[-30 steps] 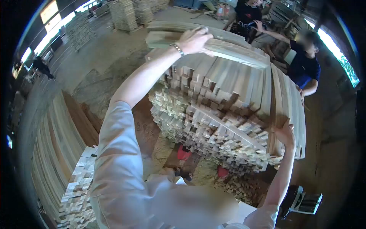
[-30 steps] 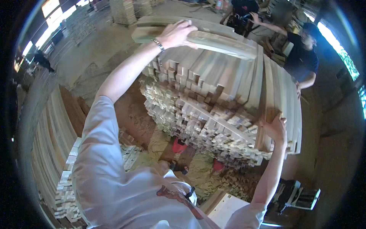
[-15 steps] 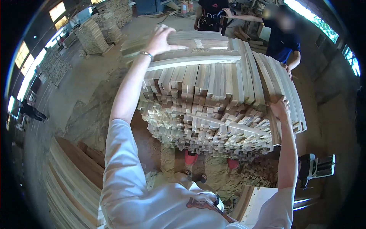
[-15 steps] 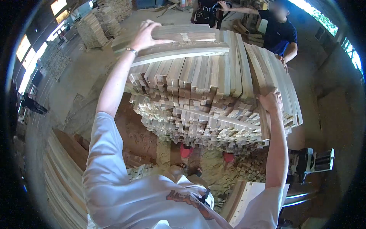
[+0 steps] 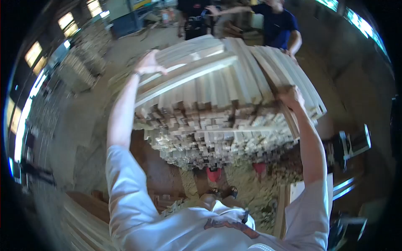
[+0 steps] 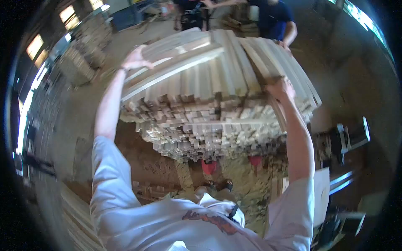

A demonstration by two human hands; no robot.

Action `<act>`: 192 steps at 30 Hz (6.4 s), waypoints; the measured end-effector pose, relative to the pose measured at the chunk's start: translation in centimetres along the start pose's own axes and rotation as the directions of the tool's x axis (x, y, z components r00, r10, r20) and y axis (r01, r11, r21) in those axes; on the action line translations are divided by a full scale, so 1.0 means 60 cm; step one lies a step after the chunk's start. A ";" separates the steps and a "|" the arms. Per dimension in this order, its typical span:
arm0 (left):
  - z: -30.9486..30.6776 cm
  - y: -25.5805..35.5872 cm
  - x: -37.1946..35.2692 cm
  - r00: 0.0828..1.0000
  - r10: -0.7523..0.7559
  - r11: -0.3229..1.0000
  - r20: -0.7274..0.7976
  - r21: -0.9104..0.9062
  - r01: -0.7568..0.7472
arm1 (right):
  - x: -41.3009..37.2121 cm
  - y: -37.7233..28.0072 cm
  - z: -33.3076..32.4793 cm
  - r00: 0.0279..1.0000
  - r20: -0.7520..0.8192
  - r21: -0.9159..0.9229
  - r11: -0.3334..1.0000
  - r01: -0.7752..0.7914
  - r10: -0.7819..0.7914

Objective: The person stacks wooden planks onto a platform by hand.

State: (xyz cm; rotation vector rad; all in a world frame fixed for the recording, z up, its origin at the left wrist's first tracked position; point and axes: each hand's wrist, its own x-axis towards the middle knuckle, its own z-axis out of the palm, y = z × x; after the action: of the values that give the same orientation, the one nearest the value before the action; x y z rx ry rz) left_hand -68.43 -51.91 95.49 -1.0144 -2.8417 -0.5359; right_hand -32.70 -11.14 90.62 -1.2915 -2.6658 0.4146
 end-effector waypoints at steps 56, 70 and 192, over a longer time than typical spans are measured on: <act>0.822 1.179 -0.642 -0.238 0.971 -0.132 0.016 -0.792 -0.596 | -1.090 0.743 0.281 -0.117 0.221 0.854 -0.250 -0.457 0.968; 0.875 0.929 -0.413 -0.060 0.551 0.745 0.833 -0.458 0.485 | -1.142 0.735 0.305 0.240 0.369 0.929 -0.366 -0.057 0.898; 0.214 0.712 -0.300 0.850 0.323 0.863 -0.415 -0.239 -0.445 | -1.044 0.945 0.225 0.302 0.326 0.910 -0.212 -0.355 0.896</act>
State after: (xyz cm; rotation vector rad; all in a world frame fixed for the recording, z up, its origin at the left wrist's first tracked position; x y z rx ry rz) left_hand -27.07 -27.46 92.83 -1.3375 -2.1812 -1.0461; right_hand 44.78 -29.30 59.28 -1.8008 -0.4687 1.2905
